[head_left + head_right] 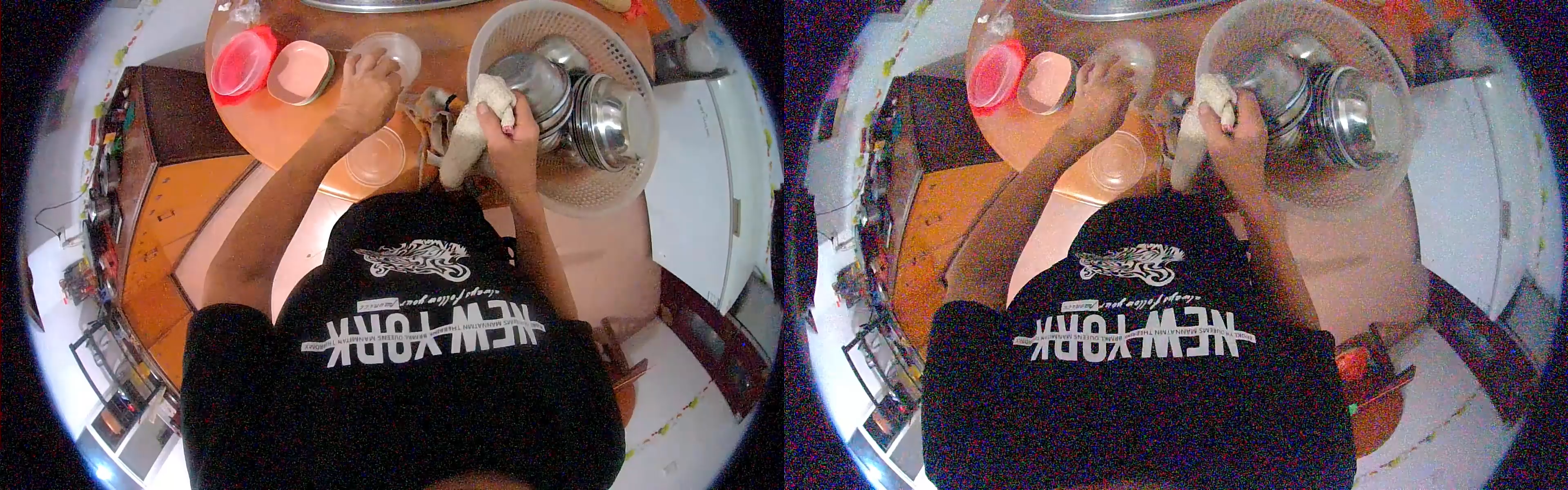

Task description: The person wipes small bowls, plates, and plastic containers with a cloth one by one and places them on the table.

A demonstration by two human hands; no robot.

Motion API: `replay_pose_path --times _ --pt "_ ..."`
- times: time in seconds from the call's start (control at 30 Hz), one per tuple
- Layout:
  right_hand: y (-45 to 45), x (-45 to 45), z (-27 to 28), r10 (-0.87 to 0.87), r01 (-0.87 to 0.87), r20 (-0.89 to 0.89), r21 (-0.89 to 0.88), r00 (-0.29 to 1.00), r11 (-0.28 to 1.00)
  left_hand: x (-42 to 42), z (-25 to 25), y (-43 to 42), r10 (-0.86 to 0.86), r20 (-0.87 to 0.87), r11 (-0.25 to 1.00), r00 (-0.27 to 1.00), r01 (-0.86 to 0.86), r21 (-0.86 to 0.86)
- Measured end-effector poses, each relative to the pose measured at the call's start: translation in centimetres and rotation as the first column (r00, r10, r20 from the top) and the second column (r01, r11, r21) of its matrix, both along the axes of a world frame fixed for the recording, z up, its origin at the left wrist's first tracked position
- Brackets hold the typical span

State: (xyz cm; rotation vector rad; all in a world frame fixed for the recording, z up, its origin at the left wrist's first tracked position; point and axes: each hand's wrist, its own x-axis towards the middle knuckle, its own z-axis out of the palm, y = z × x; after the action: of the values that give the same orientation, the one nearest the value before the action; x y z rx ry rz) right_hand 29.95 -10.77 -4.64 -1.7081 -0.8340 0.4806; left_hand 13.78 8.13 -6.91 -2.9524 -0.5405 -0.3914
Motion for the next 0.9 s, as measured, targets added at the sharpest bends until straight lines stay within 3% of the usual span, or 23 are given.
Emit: replay_pose_path --times 0.13,0.33,0.43,0.5,0.53,0.57,0.6,0.63,0.67,0.7,0.77,0.8,0.9 --pt "0.1 -0.1 0.0 -0.008 0.009 -0.013 0.045 1.0 0.999 0.0 -0.1 0.0 0.004 0.087 1.0 0.996 -0.005 0.003" --pt "0.1 0.0 0.1 -0.005 0.006 -0.031 0.033 1.0 0.999 -0.4 1.0 -0.2 0.007 0.234 0.989 0.972 0.028 -0.146" --pt "0.1 0.1 0.1 0.001 -0.001 0.009 0.022 1.0 1.0 -0.6 1.8 -0.5 0.042 0.329 0.969 0.943 0.042 -0.245" --pt "0.0 -0.1 0.7 0.0 0.0 0.017 0.012 1.0 1.0 -0.8 2.4 -0.9 0.185 0.43 0.882 0.883 0.044 -0.469" --pt "0.0 -0.5 1.5 -0.009 0.013 -0.096 0.041 0.995 0.999 -1.0 3.0 -1.4 0.186 0.43 0.882 0.883 0.043 -0.469" --pt "0.0 -0.7 1.9 -0.014 0.029 -0.209 0.068 0.978 0.997 -1.1 3.9 -2.1 0.299 0.433 0.737 0.85 0.083 -0.671" --pt "-0.1 -0.7 1.7 -0.013 0.027 -0.209 0.068 0.978 0.997 -1.3 4.9 -3.0 0.409 0.405 0.546 0.818 0.136 -0.826" --pt "-0.3 -0.7 1.3 0.004 -0.004 -0.006 0.094 1.0 0.996 -1.4 6.3 -4.1 0.412 0.403 0.546 0.817 0.133 -0.827" --pt "-0.5 -0.8 1.1 0.016 -0.039 0.198 0.115 0.98 0.993 -1.4 8.0 -5.3 0.458 0.434 0.427 0.776 0.236 -0.873" --pt "-0.4 -1.0 1.6 0.02 -0.043 0.196 0.113 0.98 0.993 -1.4 9.4 -6.3 0.51 0.452 0.303 0.732 0.339 -0.891" --pt "-0.3 -1.5 4.3 0.044 -0.05 0.027 0.287 0.999 0.957 -1.6 11.4 -7.7 0.532 0.444 0.24 0.722 0.374 -0.896" --pt "-0.2 -1.6 5.8 0.044 -0.05 0.027 0.285 0.999 0.957 -1.6 12.0 -8.2 0.548 0.439 0.179 0.711 0.413 -0.893" --pt "0.2 -1.7 9.3 0.029 -0.03 0.008 0.331 1.0 0.943 -1.8 13.0 -9.0 0.53 0.426 0.153 0.733 0.411 -0.899"
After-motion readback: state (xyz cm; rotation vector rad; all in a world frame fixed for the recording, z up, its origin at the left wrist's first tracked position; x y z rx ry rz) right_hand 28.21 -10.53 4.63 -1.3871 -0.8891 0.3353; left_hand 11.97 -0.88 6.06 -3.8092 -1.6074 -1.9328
